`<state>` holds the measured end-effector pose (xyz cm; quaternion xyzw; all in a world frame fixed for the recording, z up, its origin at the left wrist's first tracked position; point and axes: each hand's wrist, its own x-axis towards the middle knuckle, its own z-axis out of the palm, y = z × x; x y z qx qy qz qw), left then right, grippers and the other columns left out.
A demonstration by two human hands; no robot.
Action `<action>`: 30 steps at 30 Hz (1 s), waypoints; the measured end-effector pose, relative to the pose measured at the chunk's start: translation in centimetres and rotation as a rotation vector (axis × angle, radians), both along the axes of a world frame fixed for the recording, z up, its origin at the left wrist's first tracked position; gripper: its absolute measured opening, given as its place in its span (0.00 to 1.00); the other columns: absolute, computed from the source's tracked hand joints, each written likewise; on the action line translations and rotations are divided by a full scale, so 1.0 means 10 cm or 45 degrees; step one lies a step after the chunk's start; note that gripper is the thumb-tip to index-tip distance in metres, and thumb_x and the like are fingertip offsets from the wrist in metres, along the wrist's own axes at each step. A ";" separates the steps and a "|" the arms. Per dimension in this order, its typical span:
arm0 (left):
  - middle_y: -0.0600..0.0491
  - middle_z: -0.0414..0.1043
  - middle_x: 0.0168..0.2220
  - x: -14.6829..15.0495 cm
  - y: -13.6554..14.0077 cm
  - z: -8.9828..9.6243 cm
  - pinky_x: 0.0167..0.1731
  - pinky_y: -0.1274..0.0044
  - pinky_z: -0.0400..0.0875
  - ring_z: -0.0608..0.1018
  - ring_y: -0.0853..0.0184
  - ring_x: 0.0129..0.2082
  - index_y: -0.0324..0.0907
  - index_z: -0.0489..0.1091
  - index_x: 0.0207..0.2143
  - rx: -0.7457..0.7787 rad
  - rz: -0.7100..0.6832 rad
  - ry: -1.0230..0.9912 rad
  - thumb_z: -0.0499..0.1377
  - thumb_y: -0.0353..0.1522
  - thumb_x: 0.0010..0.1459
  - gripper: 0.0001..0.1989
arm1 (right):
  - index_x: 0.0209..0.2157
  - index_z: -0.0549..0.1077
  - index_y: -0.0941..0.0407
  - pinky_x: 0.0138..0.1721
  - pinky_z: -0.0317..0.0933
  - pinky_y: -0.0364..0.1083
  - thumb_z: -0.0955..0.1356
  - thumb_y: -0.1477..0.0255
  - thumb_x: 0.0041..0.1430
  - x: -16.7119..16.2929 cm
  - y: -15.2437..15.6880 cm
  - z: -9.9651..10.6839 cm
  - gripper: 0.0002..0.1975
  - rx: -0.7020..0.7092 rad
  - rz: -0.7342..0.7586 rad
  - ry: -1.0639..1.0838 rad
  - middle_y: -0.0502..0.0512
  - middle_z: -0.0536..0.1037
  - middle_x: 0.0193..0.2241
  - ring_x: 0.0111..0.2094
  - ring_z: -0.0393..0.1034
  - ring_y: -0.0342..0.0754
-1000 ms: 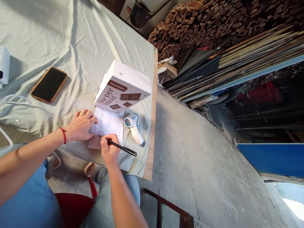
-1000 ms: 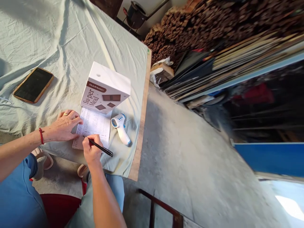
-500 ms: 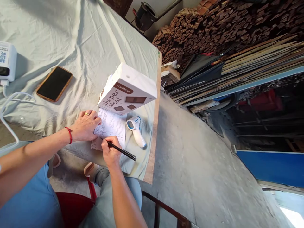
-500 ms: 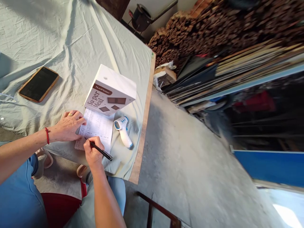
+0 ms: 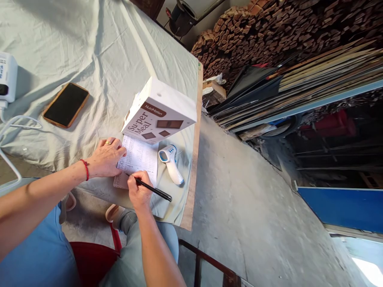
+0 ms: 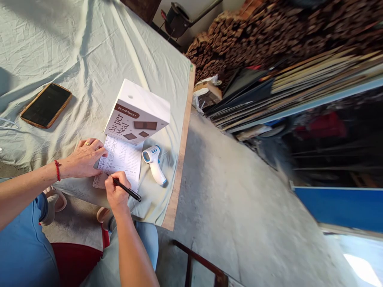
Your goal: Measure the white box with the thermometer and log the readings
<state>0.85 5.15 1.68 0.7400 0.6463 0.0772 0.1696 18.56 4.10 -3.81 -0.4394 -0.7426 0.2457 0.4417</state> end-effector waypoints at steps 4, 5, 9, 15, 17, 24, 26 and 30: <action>0.43 0.62 0.49 0.00 0.00 0.01 0.50 0.62 0.59 0.63 0.50 0.54 0.40 0.70 0.45 -0.007 -0.008 0.009 0.63 0.36 0.47 0.21 | 0.24 0.65 0.59 0.25 0.56 0.36 0.64 0.71 0.58 0.00 0.00 -0.01 0.10 -0.012 0.008 0.009 0.46 0.66 0.20 0.21 0.59 0.36; 0.43 0.62 0.49 0.00 0.00 0.01 0.50 0.62 0.59 0.63 0.50 0.54 0.40 0.70 0.45 -0.008 -0.005 0.011 0.63 0.36 0.47 0.21 | 0.24 0.65 0.59 0.26 0.56 0.37 0.63 0.71 0.58 0.01 0.00 -0.02 0.10 -0.024 0.011 0.008 0.47 0.65 0.20 0.22 0.59 0.36; 0.43 0.62 0.50 0.01 0.00 0.00 0.50 0.61 0.58 0.63 0.50 0.54 0.41 0.70 0.45 -0.007 0.000 0.008 0.63 0.36 0.47 0.21 | 0.24 0.64 0.58 0.27 0.56 0.38 0.63 0.68 0.59 0.01 -0.01 -0.04 0.12 -0.059 -0.020 0.006 0.48 0.65 0.20 0.23 0.59 0.38; 0.43 0.62 0.49 0.00 -0.01 0.02 0.50 0.61 0.59 0.63 0.50 0.54 0.41 0.70 0.45 -0.020 -0.005 0.009 0.63 0.37 0.47 0.21 | 0.24 0.63 0.58 0.27 0.56 0.38 0.62 0.68 0.59 0.00 -0.01 -0.02 0.12 -0.044 -0.053 0.020 0.48 0.65 0.20 0.23 0.59 0.38; 0.43 0.62 0.49 0.00 -0.01 0.02 0.50 0.61 0.59 0.63 0.50 0.54 0.40 0.70 0.44 -0.018 -0.004 0.009 0.62 0.36 0.47 0.21 | 0.24 0.63 0.58 0.26 0.56 0.38 0.62 0.69 0.59 0.00 -0.01 -0.02 0.11 -0.025 -0.052 0.024 0.48 0.65 0.20 0.22 0.58 0.38; 0.43 0.63 0.49 0.01 -0.01 0.00 0.49 0.61 0.59 0.64 0.50 0.53 0.40 0.70 0.44 0.014 -0.007 -0.002 0.62 0.36 0.46 0.20 | 0.24 0.64 0.58 0.27 0.57 0.38 0.62 0.69 0.59 0.00 0.00 -0.03 0.11 -0.034 -0.050 0.011 0.48 0.66 0.21 0.23 0.59 0.38; 0.43 0.63 0.49 0.01 0.00 0.01 0.50 0.61 0.59 0.63 0.50 0.53 0.40 0.70 0.44 0.005 -0.006 0.003 0.62 0.36 0.47 0.20 | 0.24 0.63 0.58 0.27 0.56 0.38 0.63 0.69 0.59 0.00 0.00 -0.03 0.11 -0.036 -0.043 0.011 0.48 0.65 0.20 0.23 0.59 0.38; 0.43 0.62 0.50 0.00 0.00 0.03 0.51 0.61 0.58 0.63 0.51 0.54 0.40 0.70 0.44 -0.017 -0.006 0.009 0.63 0.36 0.47 0.21 | 0.24 0.63 0.58 0.27 0.56 0.38 0.63 0.70 0.58 0.01 -0.01 -0.03 0.10 -0.045 -0.025 0.025 0.48 0.65 0.20 0.23 0.58 0.37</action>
